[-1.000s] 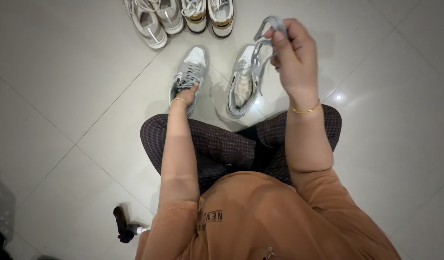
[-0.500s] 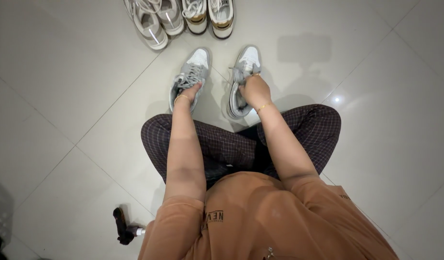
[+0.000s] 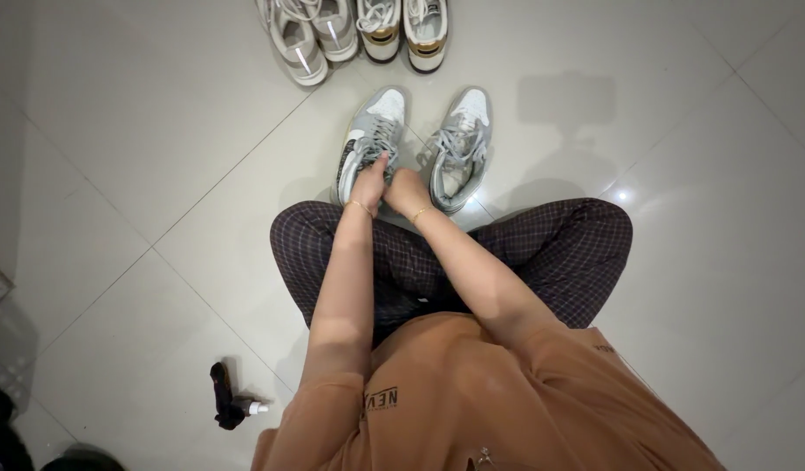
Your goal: The person sits on the floor and laces a pair of white sneakers. They thread the laces through the eyelets, pull them tight, and tie a knot on each shoe.
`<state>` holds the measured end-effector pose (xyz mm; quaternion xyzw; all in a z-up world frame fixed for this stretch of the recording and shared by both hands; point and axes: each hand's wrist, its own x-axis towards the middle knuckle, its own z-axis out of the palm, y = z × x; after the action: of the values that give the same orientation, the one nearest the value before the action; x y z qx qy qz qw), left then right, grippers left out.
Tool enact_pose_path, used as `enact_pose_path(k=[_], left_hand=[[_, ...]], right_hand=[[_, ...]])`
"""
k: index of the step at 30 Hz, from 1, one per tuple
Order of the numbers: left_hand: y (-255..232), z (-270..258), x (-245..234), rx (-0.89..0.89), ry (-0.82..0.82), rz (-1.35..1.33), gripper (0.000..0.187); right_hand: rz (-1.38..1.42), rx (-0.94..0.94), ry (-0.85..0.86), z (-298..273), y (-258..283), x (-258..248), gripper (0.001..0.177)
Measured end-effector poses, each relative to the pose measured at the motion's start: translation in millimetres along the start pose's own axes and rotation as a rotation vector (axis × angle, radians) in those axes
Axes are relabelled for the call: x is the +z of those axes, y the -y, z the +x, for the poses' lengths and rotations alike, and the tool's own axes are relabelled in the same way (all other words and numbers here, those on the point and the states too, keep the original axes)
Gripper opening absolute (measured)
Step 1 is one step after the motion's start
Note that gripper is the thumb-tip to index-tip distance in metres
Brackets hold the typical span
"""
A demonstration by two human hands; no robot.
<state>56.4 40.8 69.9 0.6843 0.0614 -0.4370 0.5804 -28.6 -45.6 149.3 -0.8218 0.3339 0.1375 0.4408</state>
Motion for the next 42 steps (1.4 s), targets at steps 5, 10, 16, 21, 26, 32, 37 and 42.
enact_pose_path(k=[5,10,16,21,26,32,37,42], left_hand=[[1.7,-22.5,3.7,0.244,-0.077,-0.136,0.071],[11.1,-8.8,28.1,0.054,-0.031,-0.222,0.069],[0.5,-23.4,61.5,-0.223,0.286,-0.553,0.059],[0.5,-32.8,82.7,-0.244,0.256,-0.694,0.064],[5.0,-63.2,92.7,-0.028,0.114,-0.917,0.071],[6.0,-65.2,96.3,-0.024,0.045,-0.924,0.047],[25.4,-17.0,86.6,-0.037,-0.023,-1.030,0.029],[44.1,2.0,88.9,-0.104,-0.048,-1.043,0.027]], right_hand=[[0.034,-0.234,-0.394,8.0,-24.8,29.9,0.032],[-0.139,-0.153,-0.410,-19.8,-38.9,7.4,0.029],[-0.242,-0.143,-0.429,-42.5,-74.3,-39.1,0.029],[-0.103,-0.292,-0.485,-41.3,-98.9,-33.7,0.028],[-0.011,-0.451,-0.629,-58.2,-107.6,-0.9,0.026],[0.238,-0.468,-0.743,-71.7,-87.4,-8.1,0.021],[0.259,-0.535,-0.759,-82.0,-66.8,-11.1,0.020],[0.272,-0.441,-0.713,-82.4,-71.6,0.0,0.019]])
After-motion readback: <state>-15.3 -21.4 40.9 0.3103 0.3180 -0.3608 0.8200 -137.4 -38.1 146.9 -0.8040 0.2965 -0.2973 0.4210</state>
